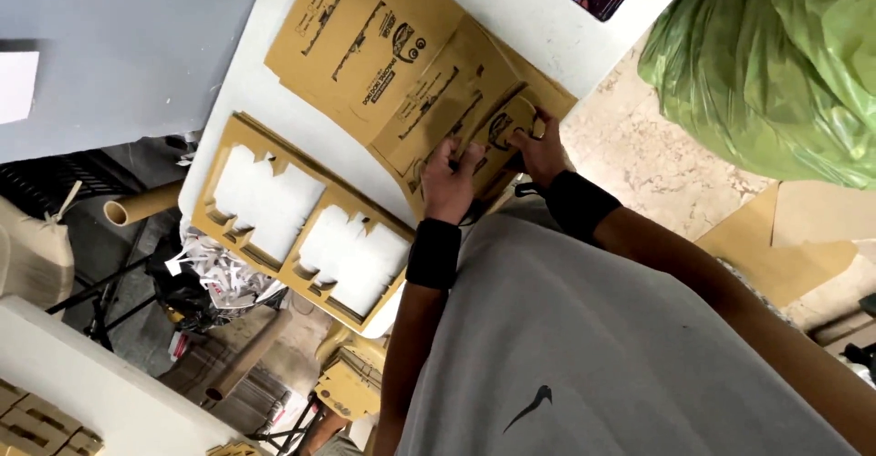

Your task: Stripping waste from die-cut cardboard and folding templates into boxes

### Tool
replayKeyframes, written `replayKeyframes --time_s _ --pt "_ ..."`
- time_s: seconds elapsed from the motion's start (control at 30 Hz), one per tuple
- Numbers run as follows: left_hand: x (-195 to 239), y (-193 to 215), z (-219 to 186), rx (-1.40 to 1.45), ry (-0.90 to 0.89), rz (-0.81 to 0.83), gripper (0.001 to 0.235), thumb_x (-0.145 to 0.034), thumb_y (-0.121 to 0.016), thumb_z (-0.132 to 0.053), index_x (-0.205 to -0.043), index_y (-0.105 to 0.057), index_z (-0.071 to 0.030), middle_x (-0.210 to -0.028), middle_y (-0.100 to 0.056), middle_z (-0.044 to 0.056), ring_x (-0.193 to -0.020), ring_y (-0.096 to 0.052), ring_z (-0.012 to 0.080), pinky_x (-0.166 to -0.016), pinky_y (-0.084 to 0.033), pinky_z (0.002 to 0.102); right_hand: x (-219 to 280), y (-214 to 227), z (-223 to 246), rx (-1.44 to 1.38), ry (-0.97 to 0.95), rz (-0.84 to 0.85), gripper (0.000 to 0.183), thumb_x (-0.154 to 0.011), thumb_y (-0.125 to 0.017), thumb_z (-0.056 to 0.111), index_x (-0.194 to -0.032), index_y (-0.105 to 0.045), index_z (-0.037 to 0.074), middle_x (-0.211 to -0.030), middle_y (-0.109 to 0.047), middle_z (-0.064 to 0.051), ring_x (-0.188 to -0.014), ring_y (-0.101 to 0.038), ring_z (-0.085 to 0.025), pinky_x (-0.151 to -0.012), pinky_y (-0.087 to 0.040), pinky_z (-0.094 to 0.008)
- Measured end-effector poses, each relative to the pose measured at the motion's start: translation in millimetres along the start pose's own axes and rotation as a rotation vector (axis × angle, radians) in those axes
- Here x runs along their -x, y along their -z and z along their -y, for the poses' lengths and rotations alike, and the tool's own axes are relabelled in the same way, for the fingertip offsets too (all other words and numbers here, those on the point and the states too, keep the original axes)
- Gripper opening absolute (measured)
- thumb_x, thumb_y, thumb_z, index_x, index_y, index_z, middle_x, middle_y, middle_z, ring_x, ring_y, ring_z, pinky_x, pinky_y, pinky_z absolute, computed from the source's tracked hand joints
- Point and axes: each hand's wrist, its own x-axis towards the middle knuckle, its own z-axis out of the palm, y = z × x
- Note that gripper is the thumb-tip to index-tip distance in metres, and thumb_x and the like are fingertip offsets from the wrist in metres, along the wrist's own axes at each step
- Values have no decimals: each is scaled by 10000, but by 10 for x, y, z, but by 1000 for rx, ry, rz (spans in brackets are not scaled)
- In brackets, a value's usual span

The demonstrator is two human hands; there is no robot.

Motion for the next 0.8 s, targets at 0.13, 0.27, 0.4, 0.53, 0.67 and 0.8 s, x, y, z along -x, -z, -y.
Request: replayKeyframes --time_s 0.13,0.27,0.4,0.53,0.67,0.8 --pt "11 11 26 2 -22 -5 263 -1091 -593 -340 -1085 -671 -89 -1114 -739 162 -1165 -674 345 -959 -577 557 -41 7 -43 -14 19 -1 813 -896 -762 227 -1561 -296 178 -1274 -609 -333 -1042 -725 -448 -841 -671 -538" --pt "17 11 21 10 -57 -24 239 -1084 -615 -307 -1083 -690 -81 -1066 -747 166 -1108 -691 318 -961 -560 534 55 -86 125 218 64 -30 798 -922 -747 275 -1573 -308 127 -1311 -597 -320 -1172 -657 -442 -931 -609 -568" --pt "37 27 -35 7 -59 -15 247 -1082 -625 -315 -1092 -696 -78 -1070 -750 176 -1116 -690 336 -964 -558 532 431 -187 340 355 125 -16 866 -987 -700 235 -1650 -152 139 -1541 -425 -292 -1427 -443 -451 -1179 -371 -651" --pt "26 52 -63 11 -53 -26 257 -1078 -630 -318 -1093 -700 -72 -1072 -754 177 -1109 -692 308 -973 -550 530 559 -216 427 344 164 23 872 -996 -671 192 -1646 -95 114 -1565 -387 -299 -1443 -405 -470 -1185 -316 -682" --pt "8 59 -85 -3 -65 -6 242 -1081 -622 -311 -1086 -698 -82 -1052 -752 176 -1091 -695 318 -952 -559 533 621 -210 442 336 240 107 891 -1015 -606 96 -1635 32 58 -1618 -301 -313 -1477 -317 -513 -1199 -191 -751" --pt "-3 79 -91 -2 -64 -5 248 -1076 -632 -324 -1082 -704 -88 -1061 -753 178 -1096 -689 307 -956 -552 537 428 -185 220 340 281 103 983 -979 -663 81 -1650 54 111 -1676 -194 -282 -1515 -238 -533 -1175 -366 -670"
